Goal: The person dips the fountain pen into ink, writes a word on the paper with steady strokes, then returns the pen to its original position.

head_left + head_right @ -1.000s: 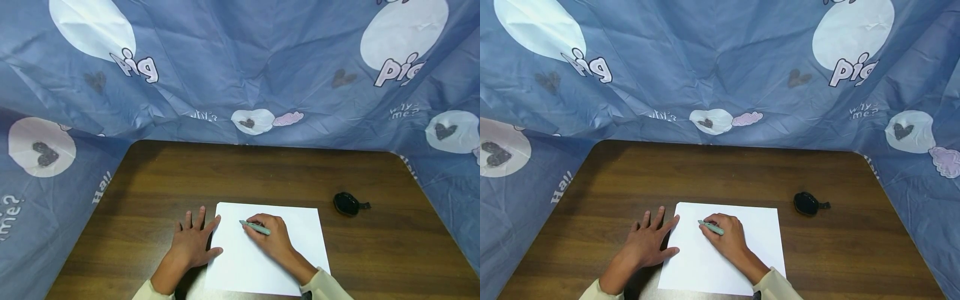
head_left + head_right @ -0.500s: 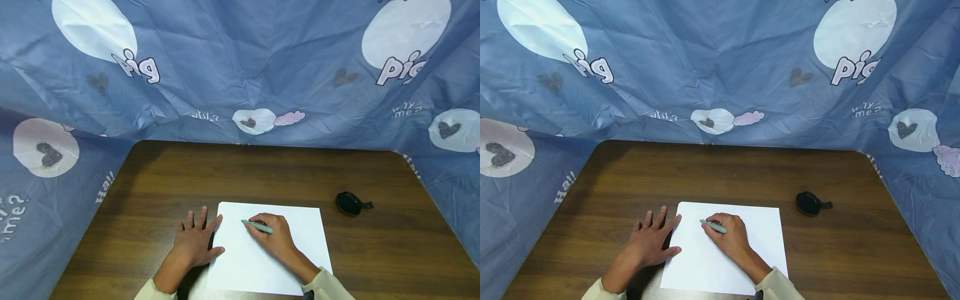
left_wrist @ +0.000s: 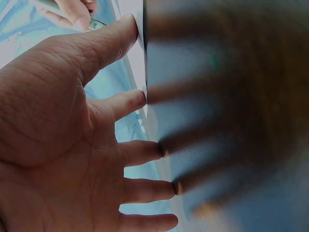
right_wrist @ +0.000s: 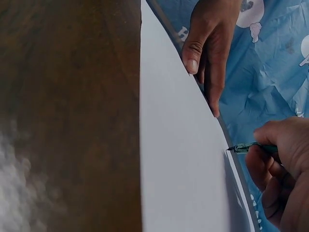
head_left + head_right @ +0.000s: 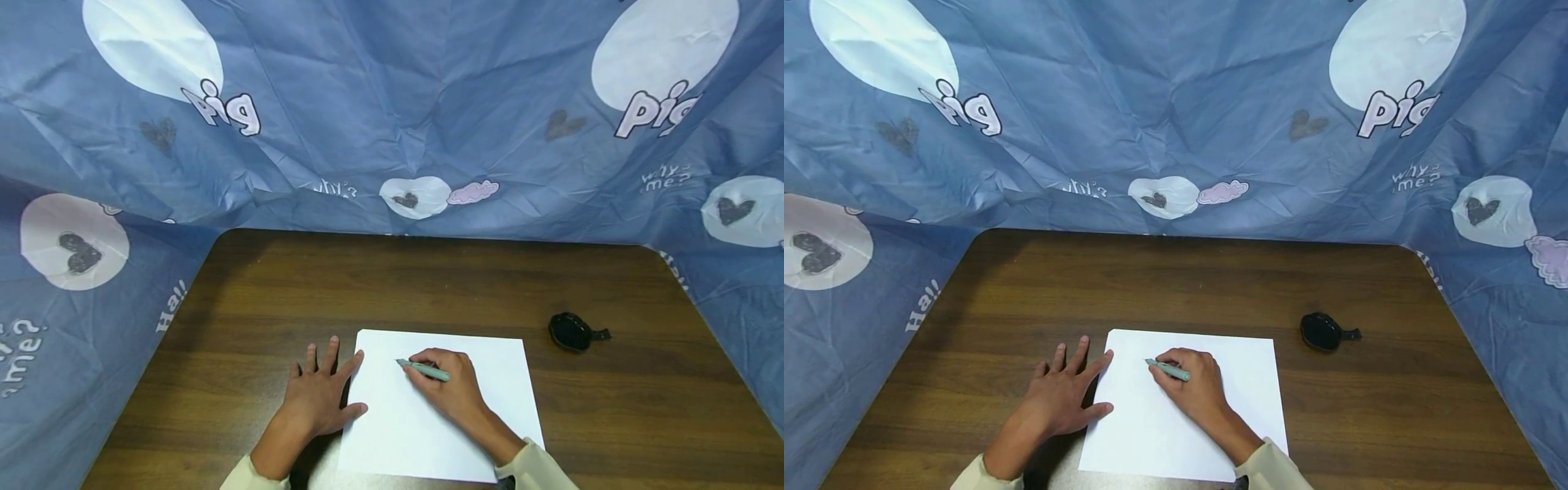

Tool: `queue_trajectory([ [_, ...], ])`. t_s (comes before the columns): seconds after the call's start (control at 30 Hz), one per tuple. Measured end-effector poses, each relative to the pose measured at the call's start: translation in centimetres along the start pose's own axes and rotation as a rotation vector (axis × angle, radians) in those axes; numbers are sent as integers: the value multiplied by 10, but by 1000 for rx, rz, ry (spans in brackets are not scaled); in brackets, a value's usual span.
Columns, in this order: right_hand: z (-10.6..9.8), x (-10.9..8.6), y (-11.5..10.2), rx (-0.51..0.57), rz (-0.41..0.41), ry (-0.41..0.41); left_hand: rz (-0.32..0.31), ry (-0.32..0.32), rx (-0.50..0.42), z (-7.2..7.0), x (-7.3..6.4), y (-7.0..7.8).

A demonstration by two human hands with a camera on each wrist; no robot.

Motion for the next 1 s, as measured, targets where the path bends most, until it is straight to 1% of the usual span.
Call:
queue_trajectory([
  [0.17, -2, -1, 2, 9, 4, 21, 6, 4, 7, 0, 0, 0],
  [0.37, -6, -3, 3, 43, 15, 21, 15, 9, 12, 0, -1, 0],
  [0.57, -9, -4, 6, 72, 58, 3, 16, 13, 5, 0, -1, -1],
  [0.83, -14, -5, 10, 44, 104, 2, 8, -4, 0, 0, -1, 0],
  [1.0, -22, -7, 17, 80, 154, 7, 12, 2, 0, -1, -1, 1],
])
Point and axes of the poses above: each hand's wrist, its own x-axis towards the middle knuckle, its own z-axis out of the palm, y = z × x, the point moved 3 cm from there along x, towards the middle knuckle, and after that the axes turned 14 degrees about z, right-handed, at the moved point
